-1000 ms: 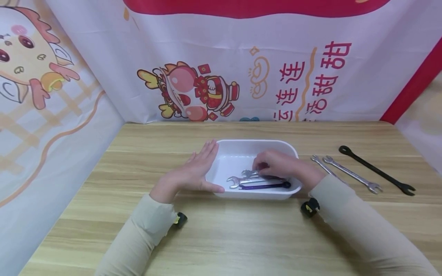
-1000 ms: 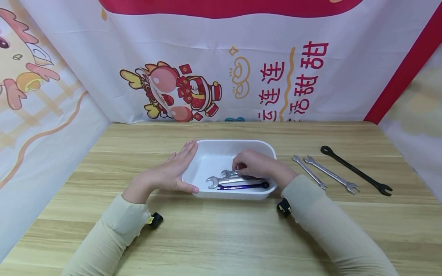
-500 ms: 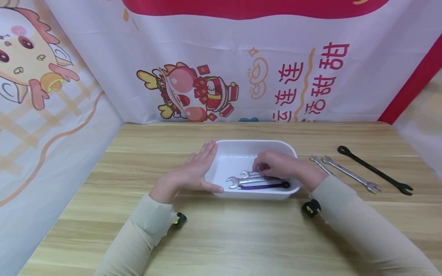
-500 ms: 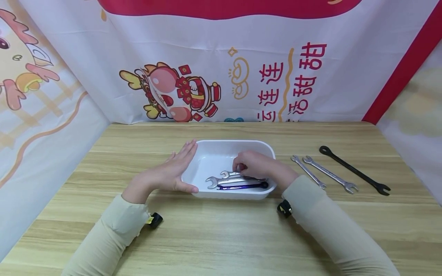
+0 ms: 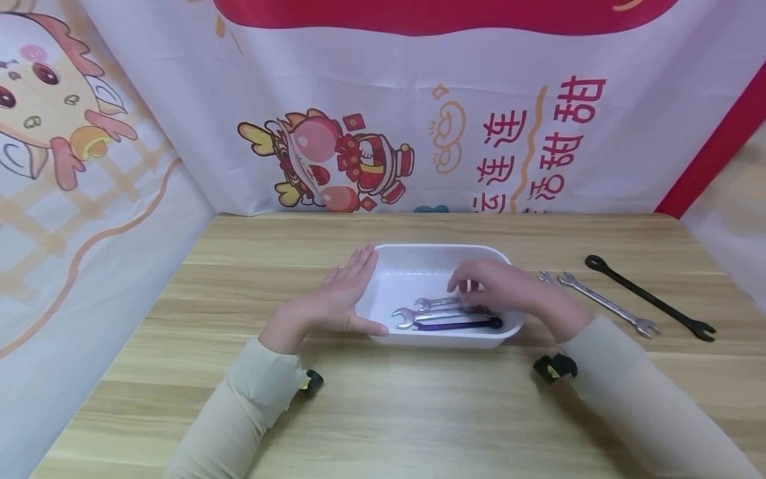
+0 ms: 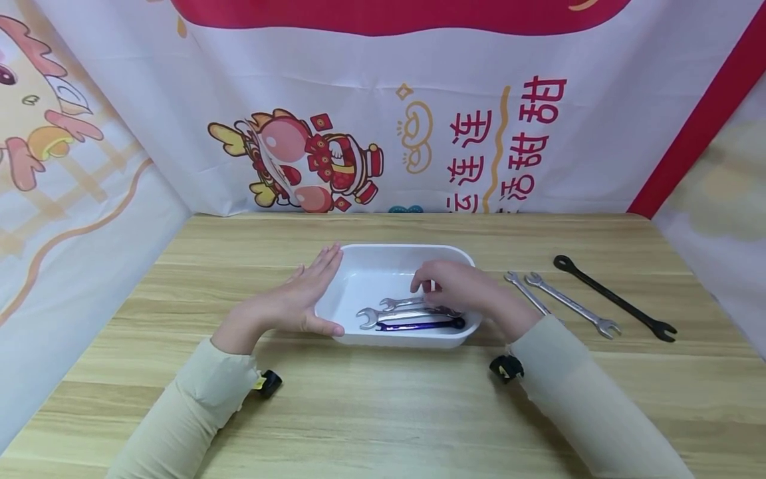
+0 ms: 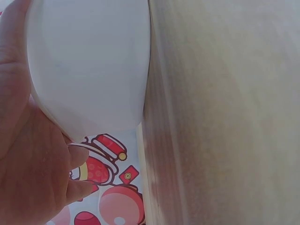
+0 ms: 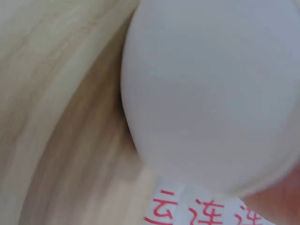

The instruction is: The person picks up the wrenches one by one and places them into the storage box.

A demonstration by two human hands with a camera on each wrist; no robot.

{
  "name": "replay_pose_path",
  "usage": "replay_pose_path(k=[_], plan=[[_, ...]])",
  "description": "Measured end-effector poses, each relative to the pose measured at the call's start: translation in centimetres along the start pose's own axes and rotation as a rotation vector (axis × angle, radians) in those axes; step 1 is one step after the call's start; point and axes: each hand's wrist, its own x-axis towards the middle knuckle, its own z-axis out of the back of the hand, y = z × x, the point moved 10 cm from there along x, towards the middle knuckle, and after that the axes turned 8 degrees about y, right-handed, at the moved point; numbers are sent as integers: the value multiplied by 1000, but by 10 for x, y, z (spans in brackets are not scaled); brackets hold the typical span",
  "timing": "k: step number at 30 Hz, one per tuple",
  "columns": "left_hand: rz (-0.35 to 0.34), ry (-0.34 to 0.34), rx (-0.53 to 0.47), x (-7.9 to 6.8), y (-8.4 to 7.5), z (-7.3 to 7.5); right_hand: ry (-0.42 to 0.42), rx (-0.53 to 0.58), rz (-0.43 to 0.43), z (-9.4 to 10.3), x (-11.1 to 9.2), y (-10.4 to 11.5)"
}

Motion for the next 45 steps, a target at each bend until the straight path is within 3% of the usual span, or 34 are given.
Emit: replay_pose_path(k=[6,22,30,39,45], plan=[[4,2,-4,1,0,0,-92,-3,59,13,-26,7],[-2,-1,-6,1,-2,0,-357,-77,-17,53,-101,1],[8,5,-5,1,-1,-1,-403,-88,-16,67,-120,-1],[14,8,6,2,0,-1,-435,-100,-57,73,-132,-22],[13,7,1,1,0,-2,-420,-74,-129,74,-136,-42]])
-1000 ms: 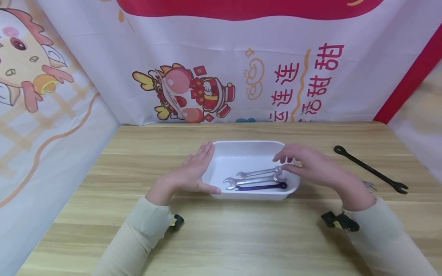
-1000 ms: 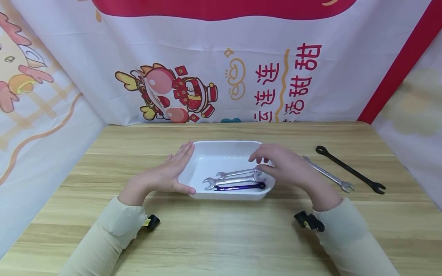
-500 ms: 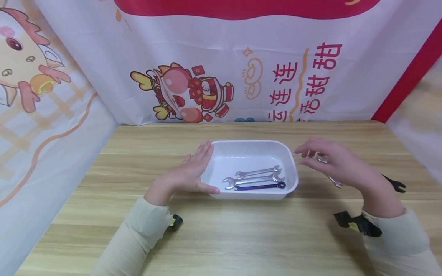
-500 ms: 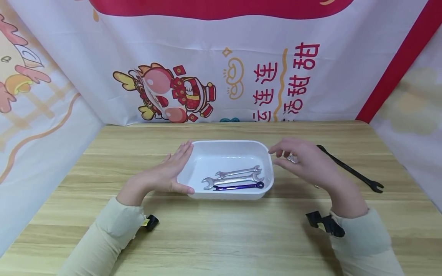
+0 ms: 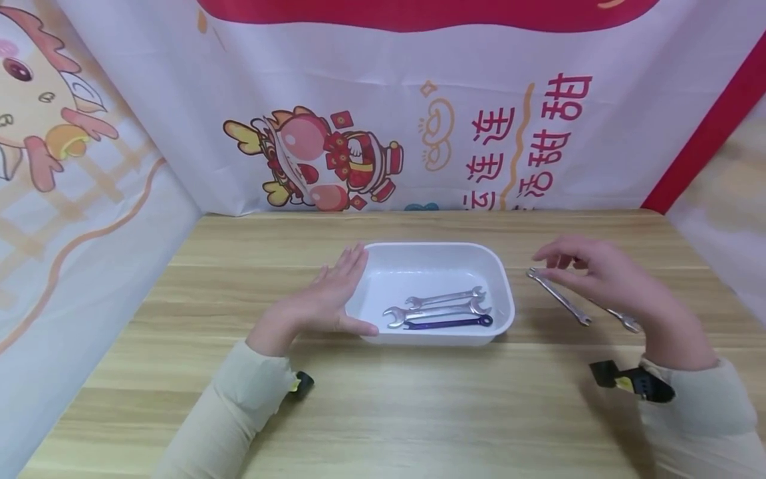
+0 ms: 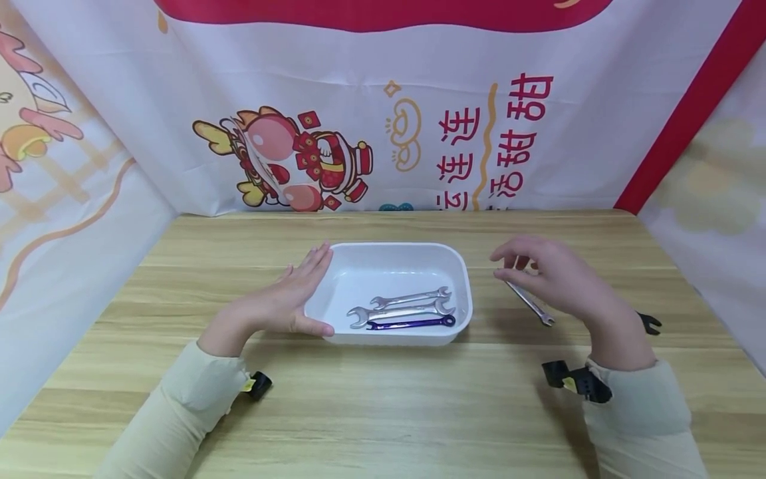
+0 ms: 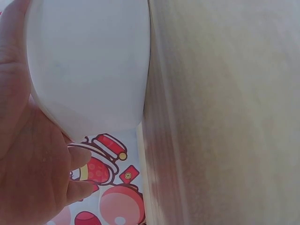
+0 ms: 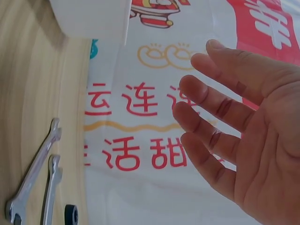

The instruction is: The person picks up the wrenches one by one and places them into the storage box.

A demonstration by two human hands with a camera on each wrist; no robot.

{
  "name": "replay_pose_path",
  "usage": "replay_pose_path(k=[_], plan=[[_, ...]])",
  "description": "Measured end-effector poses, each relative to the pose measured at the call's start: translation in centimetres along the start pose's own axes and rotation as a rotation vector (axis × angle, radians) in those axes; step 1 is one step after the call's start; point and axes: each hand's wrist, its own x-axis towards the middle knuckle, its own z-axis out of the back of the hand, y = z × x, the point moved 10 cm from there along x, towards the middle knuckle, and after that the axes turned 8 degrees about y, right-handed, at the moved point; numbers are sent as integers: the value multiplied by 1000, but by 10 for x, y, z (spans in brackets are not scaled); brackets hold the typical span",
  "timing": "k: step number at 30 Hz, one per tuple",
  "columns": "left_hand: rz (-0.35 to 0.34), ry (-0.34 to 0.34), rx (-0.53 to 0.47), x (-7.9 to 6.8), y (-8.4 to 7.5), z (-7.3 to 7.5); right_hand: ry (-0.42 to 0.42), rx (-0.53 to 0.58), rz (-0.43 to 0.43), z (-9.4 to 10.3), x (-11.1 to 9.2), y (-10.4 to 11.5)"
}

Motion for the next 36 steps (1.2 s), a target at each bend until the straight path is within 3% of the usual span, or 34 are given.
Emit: replay_pose_path(k=[10,16,24,36], plan=[[-12,-4,5,1,-1,0,53,7,-40,-5,0,-27],[-21,-6,-8,1,-1,1,157,31,-149,-16,2,-46],[-2,3,-17,-1,0,0,257,53,-226,-32,4,-66],[-12,-1,-18,1,0,0,334,99,-298,-49,1,-84]])
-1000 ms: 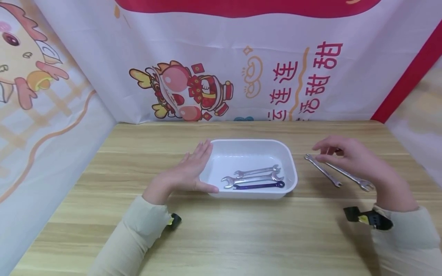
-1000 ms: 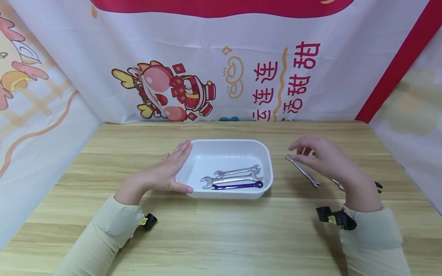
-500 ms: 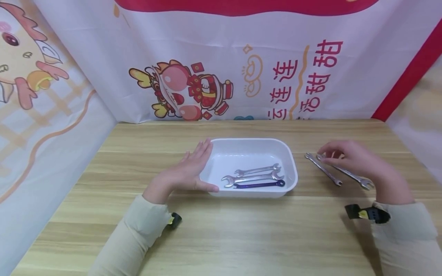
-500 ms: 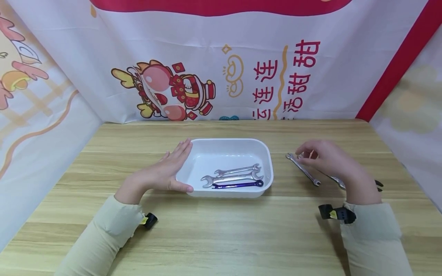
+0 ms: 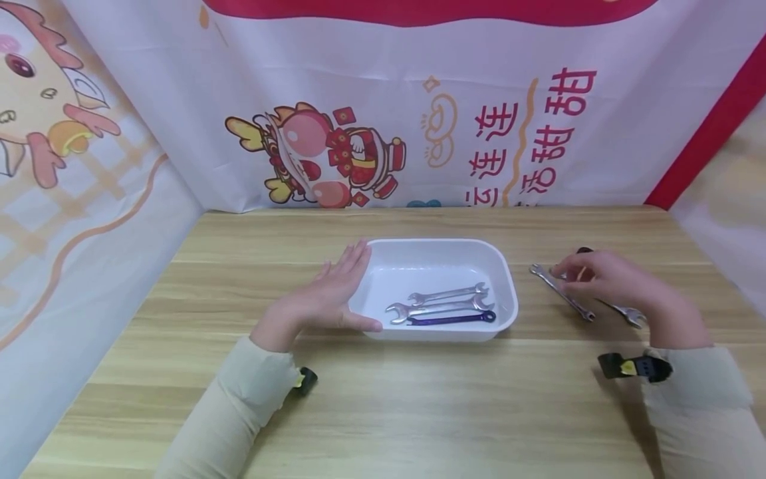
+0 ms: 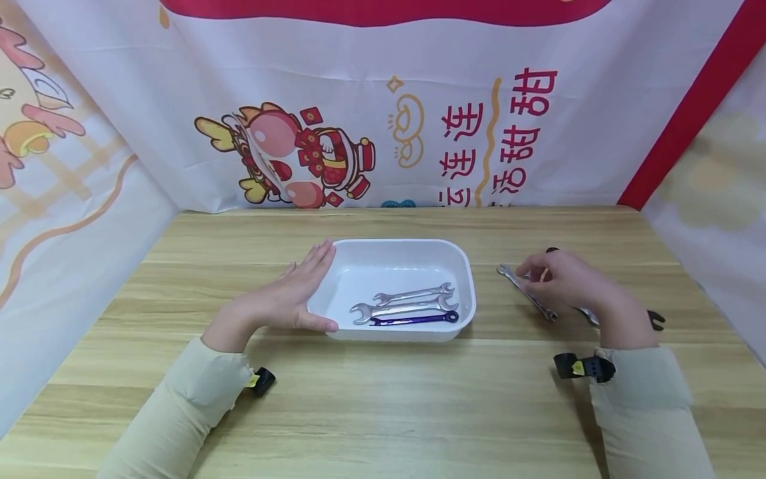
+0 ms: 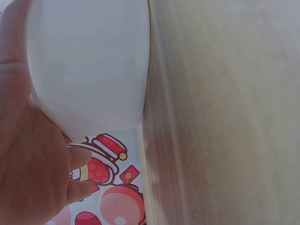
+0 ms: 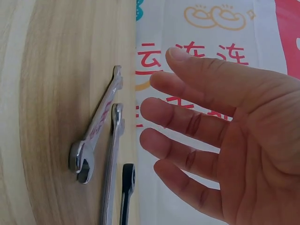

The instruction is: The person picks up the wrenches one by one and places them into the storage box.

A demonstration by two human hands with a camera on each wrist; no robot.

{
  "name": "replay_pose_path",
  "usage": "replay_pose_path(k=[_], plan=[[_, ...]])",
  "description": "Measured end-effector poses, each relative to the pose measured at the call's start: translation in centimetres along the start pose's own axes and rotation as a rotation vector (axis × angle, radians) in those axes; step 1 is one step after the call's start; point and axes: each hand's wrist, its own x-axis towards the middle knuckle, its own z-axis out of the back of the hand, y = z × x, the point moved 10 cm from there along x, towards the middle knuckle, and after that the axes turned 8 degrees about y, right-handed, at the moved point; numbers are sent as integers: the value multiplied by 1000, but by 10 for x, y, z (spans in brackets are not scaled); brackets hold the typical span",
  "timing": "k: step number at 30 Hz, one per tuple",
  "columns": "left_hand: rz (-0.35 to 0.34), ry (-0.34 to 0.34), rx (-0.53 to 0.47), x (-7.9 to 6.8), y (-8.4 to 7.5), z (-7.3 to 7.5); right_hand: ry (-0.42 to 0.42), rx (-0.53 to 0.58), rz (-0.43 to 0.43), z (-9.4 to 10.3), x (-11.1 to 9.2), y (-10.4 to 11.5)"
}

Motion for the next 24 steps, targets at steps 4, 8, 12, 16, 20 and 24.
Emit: replay_pose_path(k=[4,8,12,16,20,24], plan=[[-3,-5,5,0,0,1,18,-11,2,-2,4,-5],[-10,-8,3,-1,-1,1,39,-29,16,-3,8,-10],[-15,-12,15,0,-1,1,64,-56,37,-5,11,-14],[-12,-15,24,0,-2,1,95,-75,38,-6,15,-18],[-4,-8,22,0,-3,1,125,-83,29,-8,18,-19],[2,-3,13,-2,-3,1,139,-102,38,-9,21,-19]])
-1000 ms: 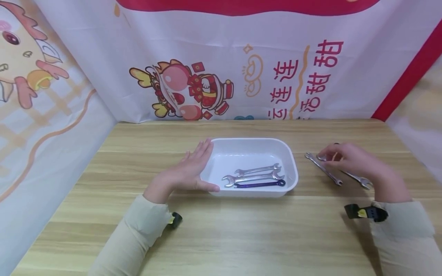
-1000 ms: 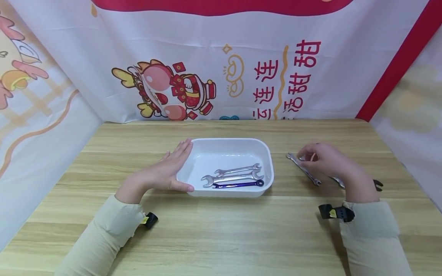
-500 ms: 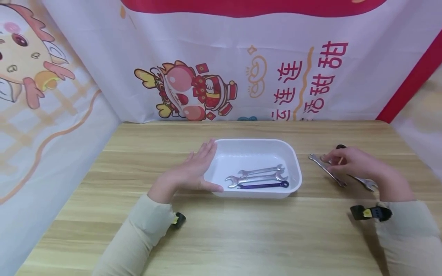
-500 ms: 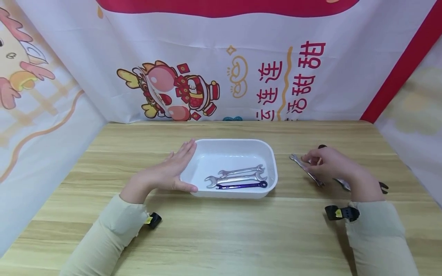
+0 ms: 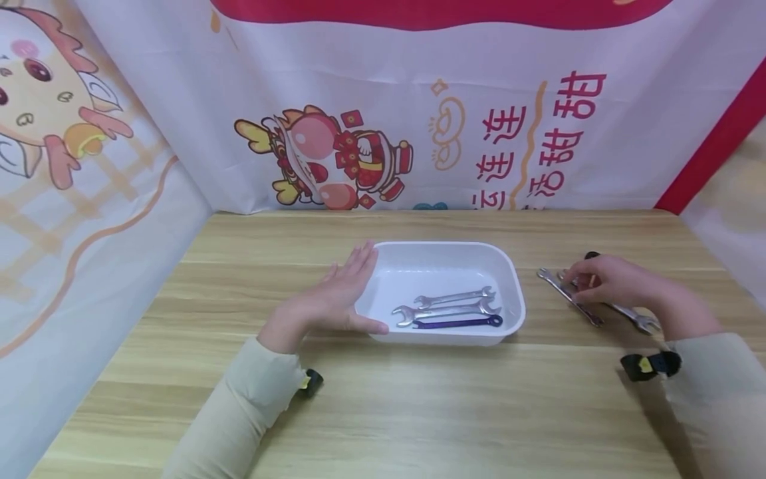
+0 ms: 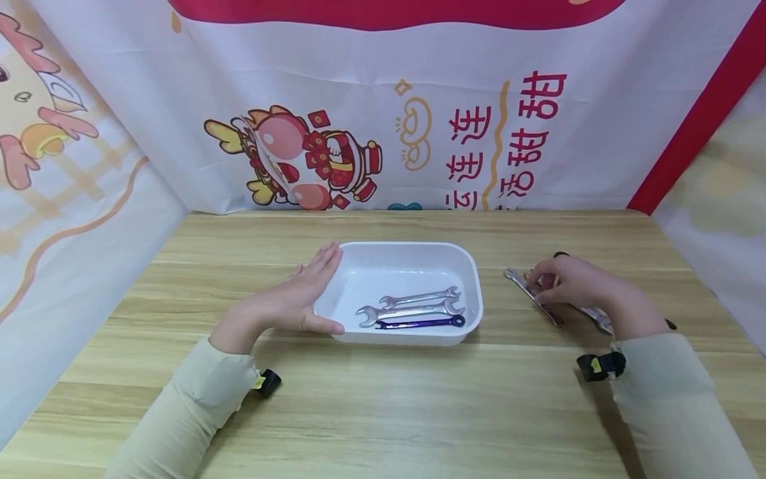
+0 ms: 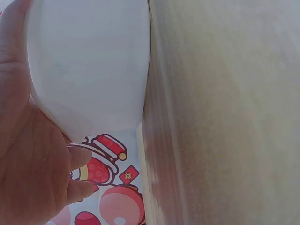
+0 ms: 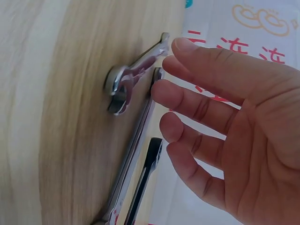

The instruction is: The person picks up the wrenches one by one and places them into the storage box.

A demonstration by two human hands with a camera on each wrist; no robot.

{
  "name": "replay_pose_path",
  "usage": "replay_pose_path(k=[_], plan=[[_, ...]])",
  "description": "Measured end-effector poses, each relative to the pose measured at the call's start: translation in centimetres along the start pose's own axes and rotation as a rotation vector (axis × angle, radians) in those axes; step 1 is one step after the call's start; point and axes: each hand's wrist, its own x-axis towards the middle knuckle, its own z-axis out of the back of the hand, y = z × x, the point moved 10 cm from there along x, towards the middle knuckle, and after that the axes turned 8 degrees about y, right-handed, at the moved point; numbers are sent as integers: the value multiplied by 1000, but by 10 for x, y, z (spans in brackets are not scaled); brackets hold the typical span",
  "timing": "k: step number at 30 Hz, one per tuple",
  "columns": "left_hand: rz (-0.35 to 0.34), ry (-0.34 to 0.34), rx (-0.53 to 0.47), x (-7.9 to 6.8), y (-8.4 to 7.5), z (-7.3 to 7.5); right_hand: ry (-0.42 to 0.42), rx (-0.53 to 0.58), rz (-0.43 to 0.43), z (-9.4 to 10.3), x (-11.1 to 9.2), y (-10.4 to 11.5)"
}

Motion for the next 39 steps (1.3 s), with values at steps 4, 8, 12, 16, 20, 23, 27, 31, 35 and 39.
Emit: replay_pose_path(k=[4,8,12,16,20,23,27,31,35,39], plan=[[4,6,-2,0,0,0,14,-23,9,-2,3,-1],[1,9,1,0,-1,0,28,-37,7,-4,5,-2],[0,10,5,0,-1,0,38,-55,4,-5,6,0],[5,10,11,0,0,0,49,-51,17,-8,7,2],[4,8,16,1,1,0,52,-30,24,-11,9,3],[6,11,15,1,1,-1,63,-23,18,-14,10,3],[4,14,11,1,1,-1,66,-48,14,-15,9,6],[1,14,9,1,0,0,58,-83,21,-16,8,12],[0,16,9,1,0,0,53,-103,25,-18,10,15],[3,15,5,1,1,-1,56,-105,11,-21,14,14]])
